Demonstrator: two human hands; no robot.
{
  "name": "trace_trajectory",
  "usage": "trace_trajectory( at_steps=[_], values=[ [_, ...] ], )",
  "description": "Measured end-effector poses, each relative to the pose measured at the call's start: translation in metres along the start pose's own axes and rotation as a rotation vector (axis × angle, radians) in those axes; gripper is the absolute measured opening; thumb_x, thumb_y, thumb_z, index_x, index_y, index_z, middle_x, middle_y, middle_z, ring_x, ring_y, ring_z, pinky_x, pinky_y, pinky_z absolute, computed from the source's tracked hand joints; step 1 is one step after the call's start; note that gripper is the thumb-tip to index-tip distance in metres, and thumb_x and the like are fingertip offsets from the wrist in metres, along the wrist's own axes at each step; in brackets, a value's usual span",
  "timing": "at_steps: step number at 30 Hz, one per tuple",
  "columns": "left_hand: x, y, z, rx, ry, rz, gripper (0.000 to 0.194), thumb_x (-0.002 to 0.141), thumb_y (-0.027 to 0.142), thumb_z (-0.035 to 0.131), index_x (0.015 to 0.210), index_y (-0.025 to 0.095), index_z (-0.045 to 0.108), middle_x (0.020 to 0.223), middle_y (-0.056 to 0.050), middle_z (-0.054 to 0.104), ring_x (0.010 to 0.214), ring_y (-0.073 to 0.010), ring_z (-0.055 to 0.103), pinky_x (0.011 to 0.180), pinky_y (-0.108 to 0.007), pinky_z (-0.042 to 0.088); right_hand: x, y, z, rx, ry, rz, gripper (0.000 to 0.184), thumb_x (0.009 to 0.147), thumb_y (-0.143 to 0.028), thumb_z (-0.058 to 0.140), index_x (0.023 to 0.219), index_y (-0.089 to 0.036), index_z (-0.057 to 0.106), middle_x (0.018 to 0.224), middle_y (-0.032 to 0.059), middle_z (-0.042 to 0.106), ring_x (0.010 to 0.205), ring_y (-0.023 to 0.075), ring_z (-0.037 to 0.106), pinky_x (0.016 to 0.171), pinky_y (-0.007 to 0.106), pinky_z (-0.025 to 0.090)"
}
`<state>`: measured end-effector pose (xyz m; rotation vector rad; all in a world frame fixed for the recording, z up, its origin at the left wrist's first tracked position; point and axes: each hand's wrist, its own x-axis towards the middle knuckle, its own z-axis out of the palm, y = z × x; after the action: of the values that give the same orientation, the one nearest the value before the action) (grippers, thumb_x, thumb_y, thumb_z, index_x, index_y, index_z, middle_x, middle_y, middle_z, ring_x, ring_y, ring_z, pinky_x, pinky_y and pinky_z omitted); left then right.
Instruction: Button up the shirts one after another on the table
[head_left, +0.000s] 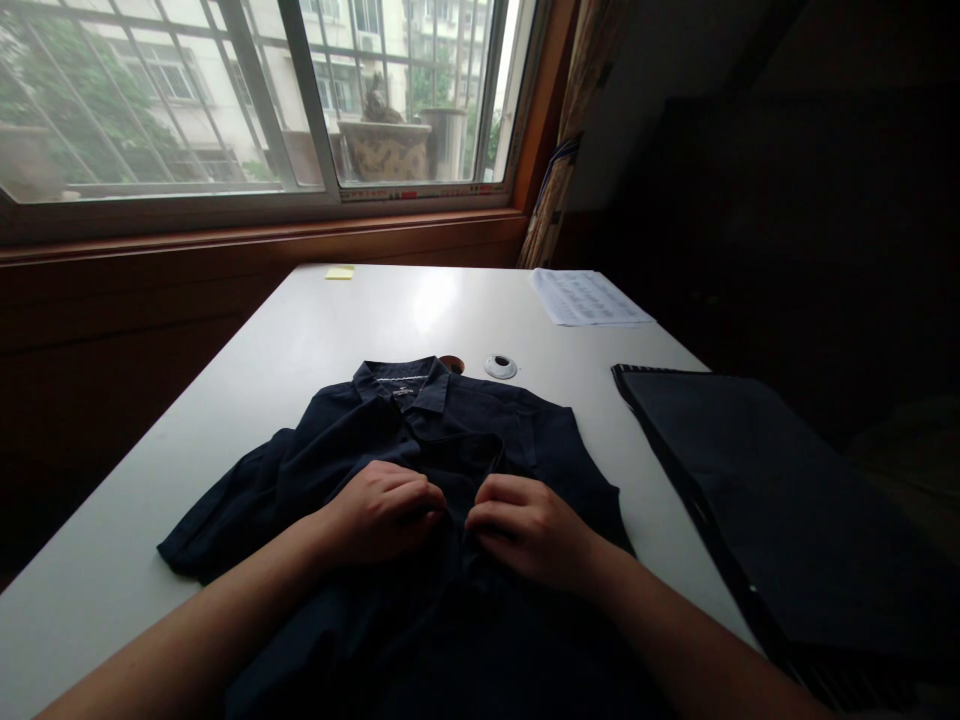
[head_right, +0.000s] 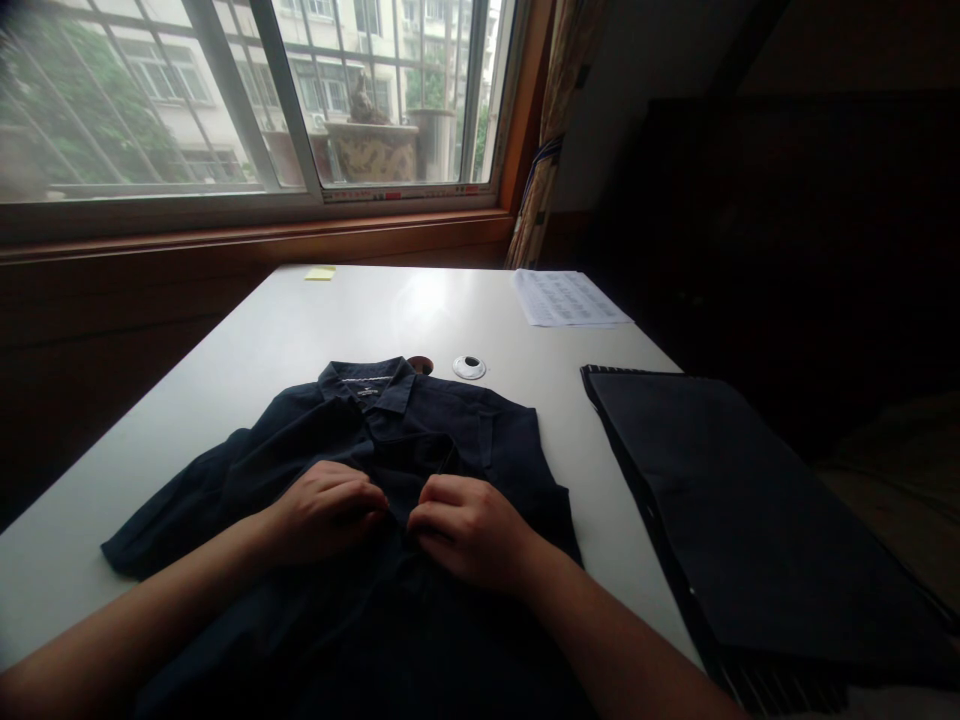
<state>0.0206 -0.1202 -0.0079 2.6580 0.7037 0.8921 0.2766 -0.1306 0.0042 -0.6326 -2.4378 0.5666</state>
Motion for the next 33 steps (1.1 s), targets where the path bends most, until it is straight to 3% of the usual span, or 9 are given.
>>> trace_trajectory(
  at_steps=[10, 33],
  values=[
    [0.005, 0.002, 0.000, 0.066, -0.232, -0.059, 0.009, 0.087, 0.015, 0.059, 0.093, 0.019, 0.063, 0.078, -0.001, 0.064, 0.067, -0.0138, 0.060, 0.061, -0.024, 0.041, 0.000, 0.000, 0.001, 0.000, -0.019, 0.014, 0.012, 0.088, -0.011, 0.060, 0.094, -0.018, 0.068, 0.090, 0.0056, 0.063, 0.080, 0.0154, 0.060, 0.069, 0.026, 0.049],
    [0.008, 0.005, -0.009, 0.060, -0.297, -0.120, 0.016, 0.082, 0.014, 0.064, 0.096, 0.021, 0.066, 0.085, -0.001, 0.065, 0.071, -0.0142, 0.061, 0.063, -0.024, 0.043, -0.001, 0.001, 0.002, -0.011, -0.024, 0.019, 0.013, 0.087, -0.010, 0.060, 0.095, -0.019, 0.067, 0.091, 0.0053, 0.063, 0.079, 0.0152, 0.060, 0.069, 0.025, 0.049]
  ],
)
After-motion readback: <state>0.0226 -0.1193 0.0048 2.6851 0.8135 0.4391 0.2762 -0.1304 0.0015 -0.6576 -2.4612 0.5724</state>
